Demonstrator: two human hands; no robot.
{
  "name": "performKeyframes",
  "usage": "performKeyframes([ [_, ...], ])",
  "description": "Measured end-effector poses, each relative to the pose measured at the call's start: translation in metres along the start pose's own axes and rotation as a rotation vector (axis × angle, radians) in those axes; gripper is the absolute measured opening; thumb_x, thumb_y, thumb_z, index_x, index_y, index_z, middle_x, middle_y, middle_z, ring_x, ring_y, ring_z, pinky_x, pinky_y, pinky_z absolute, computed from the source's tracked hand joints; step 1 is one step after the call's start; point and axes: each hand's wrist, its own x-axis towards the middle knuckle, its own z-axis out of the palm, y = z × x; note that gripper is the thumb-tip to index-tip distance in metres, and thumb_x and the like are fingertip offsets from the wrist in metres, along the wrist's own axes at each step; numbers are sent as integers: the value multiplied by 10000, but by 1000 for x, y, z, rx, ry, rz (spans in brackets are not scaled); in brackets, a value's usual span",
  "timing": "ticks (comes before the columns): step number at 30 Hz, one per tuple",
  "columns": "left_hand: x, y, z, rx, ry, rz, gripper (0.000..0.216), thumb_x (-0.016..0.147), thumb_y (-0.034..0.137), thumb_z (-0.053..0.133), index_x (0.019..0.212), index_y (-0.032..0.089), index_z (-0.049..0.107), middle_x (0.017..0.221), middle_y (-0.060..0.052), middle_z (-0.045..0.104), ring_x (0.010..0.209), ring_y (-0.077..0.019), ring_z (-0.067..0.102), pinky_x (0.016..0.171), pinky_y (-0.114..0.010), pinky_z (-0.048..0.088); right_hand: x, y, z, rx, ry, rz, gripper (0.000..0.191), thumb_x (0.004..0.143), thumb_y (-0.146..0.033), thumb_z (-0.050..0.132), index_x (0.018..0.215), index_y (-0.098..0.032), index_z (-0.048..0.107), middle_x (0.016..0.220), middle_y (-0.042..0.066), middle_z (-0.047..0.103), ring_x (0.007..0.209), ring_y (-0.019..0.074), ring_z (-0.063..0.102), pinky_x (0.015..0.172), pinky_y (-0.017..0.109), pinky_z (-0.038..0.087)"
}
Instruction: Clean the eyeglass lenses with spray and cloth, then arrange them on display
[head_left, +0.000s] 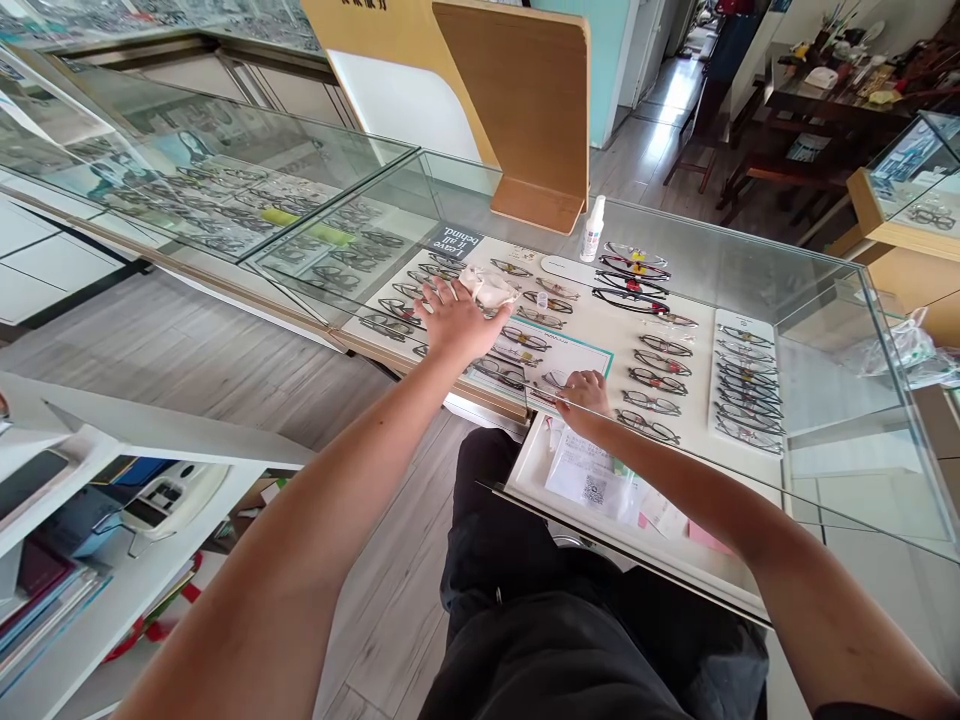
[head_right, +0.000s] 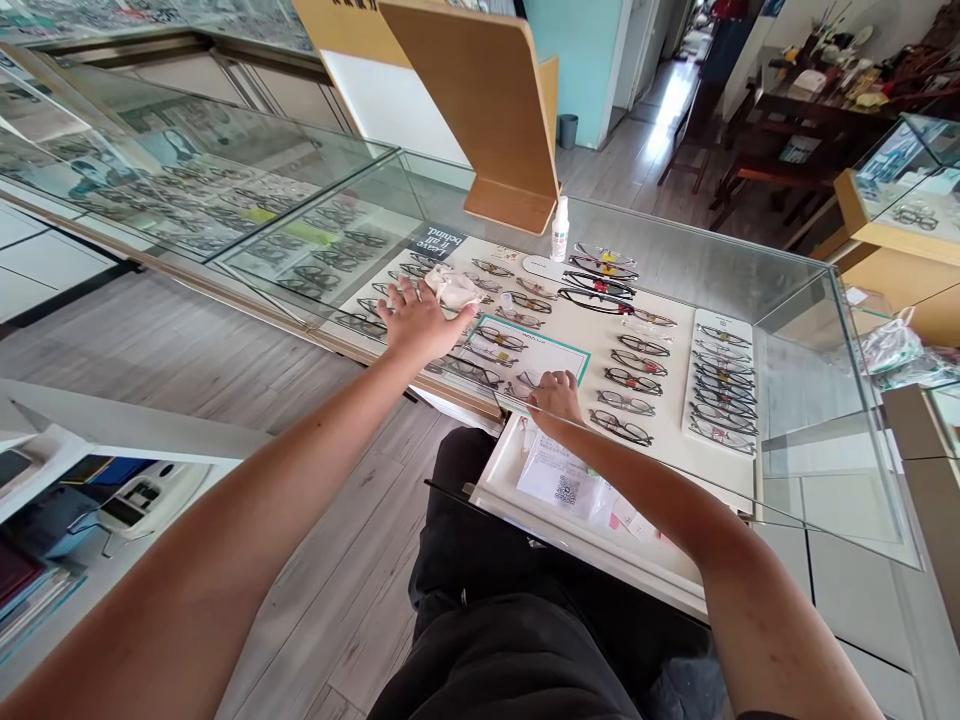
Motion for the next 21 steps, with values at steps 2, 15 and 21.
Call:
performKeyframes([
  [2, 0, 0, 0, -5, 7, -6, 1266, 932, 937, 244, 1763, -18, 227, 1846, -301, 143, 1725, -504, 100, 1382, -661, 129, 0, 1, 0, 13, -2, 7, 298, 1043, -321, 609, 983, -261, 895, 1262, 120, 735, 1291, 329, 561, 1278, 548, 279],
  [15, 0, -2, 1, -11, 13, 8, 1265, 932, 944, 234, 1765, -8, 233, 1849, -287, 151, 1724, -507, 102, 1380, -666, 134, 8, 7, 7, 65, -33, 88, 259, 1018, -367, 660, 982, -258, 892, 1298, 122, 729, 1285, 343, 553, 1244, 548, 306],
  [21, -1, -2, 1, -4, 17, 10, 1270, 934, 940, 220, 1761, -23, 230, 1847, -294, 149, 1726, -501, 98, 1381, -663, 131, 9, 8, 0, 92, -32, 109, 227, 1006, -379, 667, 997, -290, 877, 1255, 90, 741, 1268, 320, 585, 1243, 526, 301],
])
